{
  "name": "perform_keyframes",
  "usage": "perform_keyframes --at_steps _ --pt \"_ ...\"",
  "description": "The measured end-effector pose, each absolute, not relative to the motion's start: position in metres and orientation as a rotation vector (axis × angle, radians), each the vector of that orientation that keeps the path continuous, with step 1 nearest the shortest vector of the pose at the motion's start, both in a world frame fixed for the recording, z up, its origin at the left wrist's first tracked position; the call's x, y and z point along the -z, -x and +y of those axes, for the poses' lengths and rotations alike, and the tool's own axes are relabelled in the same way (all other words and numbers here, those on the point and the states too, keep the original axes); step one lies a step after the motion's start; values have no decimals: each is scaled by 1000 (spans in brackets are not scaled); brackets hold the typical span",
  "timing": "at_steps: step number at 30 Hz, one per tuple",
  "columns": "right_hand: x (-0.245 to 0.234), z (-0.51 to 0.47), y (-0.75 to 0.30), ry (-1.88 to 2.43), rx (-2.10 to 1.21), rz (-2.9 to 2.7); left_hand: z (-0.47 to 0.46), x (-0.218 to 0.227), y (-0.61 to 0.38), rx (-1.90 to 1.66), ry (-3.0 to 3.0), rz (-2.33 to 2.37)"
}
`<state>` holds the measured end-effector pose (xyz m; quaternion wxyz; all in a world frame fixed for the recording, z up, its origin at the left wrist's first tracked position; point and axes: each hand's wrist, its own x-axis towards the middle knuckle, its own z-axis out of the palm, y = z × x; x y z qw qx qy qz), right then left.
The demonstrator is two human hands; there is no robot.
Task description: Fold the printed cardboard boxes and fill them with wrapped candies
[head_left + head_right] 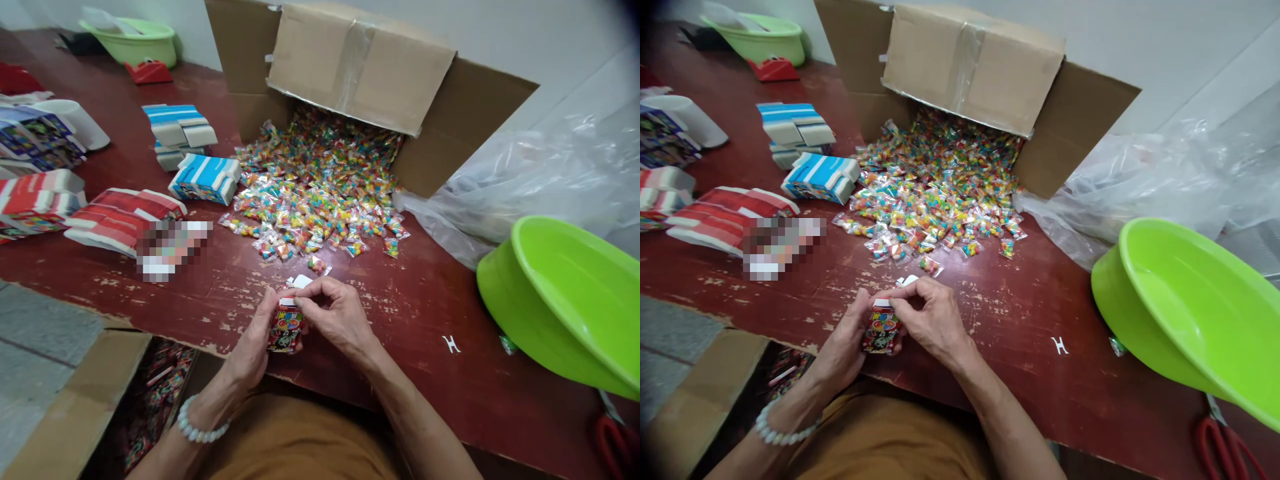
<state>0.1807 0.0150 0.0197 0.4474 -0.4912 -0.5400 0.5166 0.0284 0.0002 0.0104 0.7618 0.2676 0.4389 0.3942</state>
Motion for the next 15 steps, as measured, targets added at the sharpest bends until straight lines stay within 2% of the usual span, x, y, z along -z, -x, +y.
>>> perform_keyframes --at_steps 3,7,11,15 --pt "-22 11 -183 1100 -977 -1649 1 -14 -24 -814 -551 960" --pt "-18 3 -177 1034 -802 -1771 2 -19 -25 -815 -501 991" --pt "-9 1 -172 1048 -865 -1803 1 -24 -19 -833 -533 1104" --pt "2 10 -186 1216 -920 -1729 -10 -20 53 -950 -676 1344"
